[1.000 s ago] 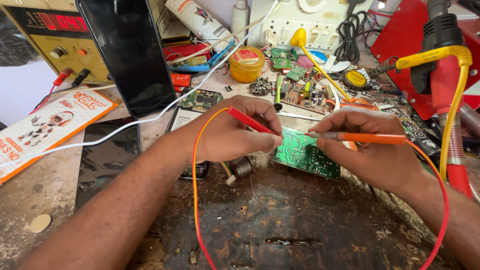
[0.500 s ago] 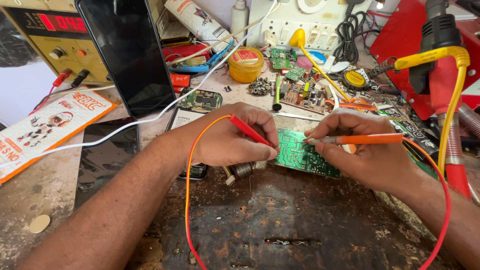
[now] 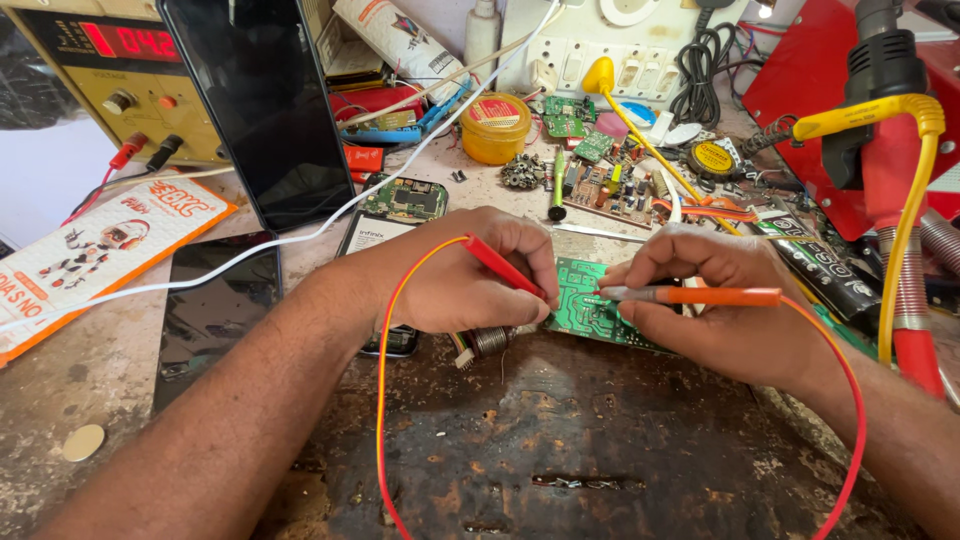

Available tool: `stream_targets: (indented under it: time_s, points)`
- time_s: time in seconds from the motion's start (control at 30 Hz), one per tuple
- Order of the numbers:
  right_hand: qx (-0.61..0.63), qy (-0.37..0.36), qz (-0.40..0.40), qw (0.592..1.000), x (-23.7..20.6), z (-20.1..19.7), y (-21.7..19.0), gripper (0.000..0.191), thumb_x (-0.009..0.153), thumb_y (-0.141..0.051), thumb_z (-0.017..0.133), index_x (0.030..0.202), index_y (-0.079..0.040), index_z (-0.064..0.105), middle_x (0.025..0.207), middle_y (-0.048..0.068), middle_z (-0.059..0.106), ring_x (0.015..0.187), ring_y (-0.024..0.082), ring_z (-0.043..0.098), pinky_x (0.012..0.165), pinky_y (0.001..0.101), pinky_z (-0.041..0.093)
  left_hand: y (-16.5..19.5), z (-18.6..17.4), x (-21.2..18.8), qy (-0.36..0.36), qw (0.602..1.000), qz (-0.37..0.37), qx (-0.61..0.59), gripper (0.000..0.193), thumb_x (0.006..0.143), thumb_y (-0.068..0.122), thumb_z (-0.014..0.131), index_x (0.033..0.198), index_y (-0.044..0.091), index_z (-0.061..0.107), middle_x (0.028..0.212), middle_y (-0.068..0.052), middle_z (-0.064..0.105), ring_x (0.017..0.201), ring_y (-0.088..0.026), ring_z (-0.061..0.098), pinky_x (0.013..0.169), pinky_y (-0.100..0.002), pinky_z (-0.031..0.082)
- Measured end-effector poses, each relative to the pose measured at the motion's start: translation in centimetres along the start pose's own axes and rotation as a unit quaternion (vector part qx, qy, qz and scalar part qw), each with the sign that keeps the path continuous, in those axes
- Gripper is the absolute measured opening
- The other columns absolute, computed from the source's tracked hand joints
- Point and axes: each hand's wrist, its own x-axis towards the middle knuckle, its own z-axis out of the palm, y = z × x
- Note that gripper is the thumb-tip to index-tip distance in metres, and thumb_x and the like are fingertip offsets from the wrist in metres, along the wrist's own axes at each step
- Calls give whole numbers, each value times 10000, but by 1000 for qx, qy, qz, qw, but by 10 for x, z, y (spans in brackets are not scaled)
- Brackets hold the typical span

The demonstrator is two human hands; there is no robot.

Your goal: The person uses multimeter probes to test points on a green circuit board, repeatedly touching various pads and traces. The board is flipped to show the component side, then returned to the solder side for further probing.

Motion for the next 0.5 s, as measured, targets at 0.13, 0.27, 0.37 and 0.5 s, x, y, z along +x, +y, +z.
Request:
stream_targets:
  time_s: [0.13, 0.27, 0.37, 0.5]
  points:
    - [-45, -10, 10, 999, 1, 1, -4, 116, 798, -123, 783, 880, -70, 719, 979, 12, 829, 812, 42, 702, 716, 235, 588, -1, -1, -2, 6, 1000, 9, 27, 187, 769, 232, 741, 887, 87, 731, 779, -3, 755, 723, -94, 700, 641, -273, 559]
    - [-45, 0, 24, 999, 0, 2, -7, 126, 809, -136, 773, 914, -80, 731, 983, 10, 835, 808, 43, 697, 723, 242, 590, -1, -3, -2, 7, 998, 34, 51, 200, 770, 251, 734, 891, 92, 734, 789, -4, 760, 732, -103, 713, 650, -279, 567]
    - [-53, 13, 27, 998, 0, 1, -7, 146, 813, -146, 767, 938, -85, 723, 1018, -4, 834, 859, 23, 705, 773, 232, 594, -1, -2, -2, 8, 998, 28, 61, 205, 765, 257, 734, 891, 95, 735, 796, 1, 763, 737, -103, 719, 657, -280, 571]
    - [-48, 13, 23, 998, 1, 1, -7, 156, 817, -148, 766, 952, -83, 722, 1028, -6, 832, 870, 18, 700, 779, 229, 588, 0, -2, -1, 7, 998, 24, 61, 205, 762, 255, 733, 890, 95, 736, 795, -1, 761, 734, -104, 715, 654, -282, 570]
